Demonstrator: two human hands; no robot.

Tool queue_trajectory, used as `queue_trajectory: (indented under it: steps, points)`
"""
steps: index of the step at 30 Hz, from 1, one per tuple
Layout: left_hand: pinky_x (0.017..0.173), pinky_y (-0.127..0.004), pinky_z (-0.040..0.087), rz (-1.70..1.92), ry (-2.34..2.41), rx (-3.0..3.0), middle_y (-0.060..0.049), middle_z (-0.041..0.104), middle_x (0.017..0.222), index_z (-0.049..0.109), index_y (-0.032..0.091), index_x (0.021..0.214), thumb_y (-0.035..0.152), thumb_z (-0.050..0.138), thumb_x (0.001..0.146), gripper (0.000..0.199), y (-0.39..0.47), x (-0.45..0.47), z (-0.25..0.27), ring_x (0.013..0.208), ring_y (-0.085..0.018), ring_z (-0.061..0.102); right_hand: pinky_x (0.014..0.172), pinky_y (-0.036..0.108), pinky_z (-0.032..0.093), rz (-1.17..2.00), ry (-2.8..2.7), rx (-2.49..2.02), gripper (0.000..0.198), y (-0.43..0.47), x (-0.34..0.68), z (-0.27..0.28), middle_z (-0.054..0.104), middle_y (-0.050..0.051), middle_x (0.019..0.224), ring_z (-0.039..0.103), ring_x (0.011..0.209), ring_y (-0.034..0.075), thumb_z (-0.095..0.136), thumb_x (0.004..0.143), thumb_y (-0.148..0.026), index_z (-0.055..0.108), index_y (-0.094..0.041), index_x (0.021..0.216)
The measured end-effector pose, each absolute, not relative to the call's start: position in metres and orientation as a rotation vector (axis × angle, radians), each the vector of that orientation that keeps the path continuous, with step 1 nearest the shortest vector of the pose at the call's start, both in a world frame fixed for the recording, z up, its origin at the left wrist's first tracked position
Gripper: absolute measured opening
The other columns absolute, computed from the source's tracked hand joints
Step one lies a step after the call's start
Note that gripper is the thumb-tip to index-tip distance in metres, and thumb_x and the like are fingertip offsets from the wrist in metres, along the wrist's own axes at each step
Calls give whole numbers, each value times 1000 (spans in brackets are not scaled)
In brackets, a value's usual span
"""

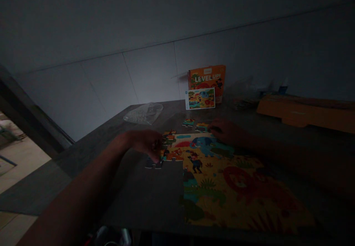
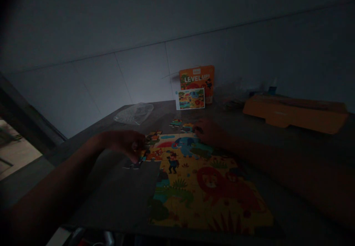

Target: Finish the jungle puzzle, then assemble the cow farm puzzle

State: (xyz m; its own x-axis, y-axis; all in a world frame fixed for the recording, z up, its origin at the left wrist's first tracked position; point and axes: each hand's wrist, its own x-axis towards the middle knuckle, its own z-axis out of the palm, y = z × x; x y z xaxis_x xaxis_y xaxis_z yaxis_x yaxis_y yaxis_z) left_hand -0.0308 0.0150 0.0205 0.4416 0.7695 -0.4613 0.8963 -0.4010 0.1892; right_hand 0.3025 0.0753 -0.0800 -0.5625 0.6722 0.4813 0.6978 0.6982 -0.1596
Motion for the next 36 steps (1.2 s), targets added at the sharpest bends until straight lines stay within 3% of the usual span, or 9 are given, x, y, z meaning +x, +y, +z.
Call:
queue_trajectory:
  steps: [4, 10, 18, 21, 27, 36]
  points:
    - [60, -23, 39, -442, 1319, 2315, 0, 65, 83, 61, 16, 84, 40, 87, 60, 43, 10, -26, 17, 76, -17, 61, 80, 33, 50, -77, -2400, -1044, 22, 76, 303, -81, 71, 8, 94, 65, 87, 22, 51, 87, -19, 72, -19, 92]
    - [58, -23, 38, -426, 1171, 2394, 1, 67, 82, 63, 17, 88, 44, 90, 58, 49, -8, -4, 14, 71, -15, 59, 78, 30, 49, -62, -2370, -1080, 21, 75, 302, -81, 72, 9, 95, 65, 85, 21, 52, 85, -18, 72, -17, 92]
    - [57, -25, 36, -439, 1131, 2452, -1, 68, 78, 67, 16, 84, 56, 82, 68, 45, -10, -1, 10, 66, -15, 59, 80, 30, 49, -14, -2388, -1113, 22, 71, 301, -76, 71, 8, 95, 65, 87, 21, 50, 87, -19, 71, -19, 91]
    - [58, -24, 36, -443, 1148, 2471, -2, 69, 83, 67, 17, 89, 55, 83, 69, 45, -13, -1, 15, 71, -16, 61, 81, 32, 49, -17, -2385, -1107, 22, 71, 300, -76, 71, 9, 96, 64, 87, 22, 50, 87, -19, 71, -18, 92]
    - [57, -24, 36, -443, 1086, 2455, 2, 62, 82, 62, 18, 103, 44, 92, 57, 60, -23, -1, 24, 64, -14, 54, 81, 33, 48, -7, -2384, -1127, 21, 72, 301, -78, 70, 11, 97, 63, 90, 23, 52, 87, -19, 71, -16, 93]
    - [54, -22, 35, -547, 1164, 2411, 3, 62, 76, 64, 16, 89, 40, 91, 61, 45, -30, 5, 28, 63, -13, 54, 81, 33, 49, 14, -2374, -1121, 20, 71, 300, -76, 71, 10, 97, 64, 88, 23, 54, 85, -18, 72, -16, 93]
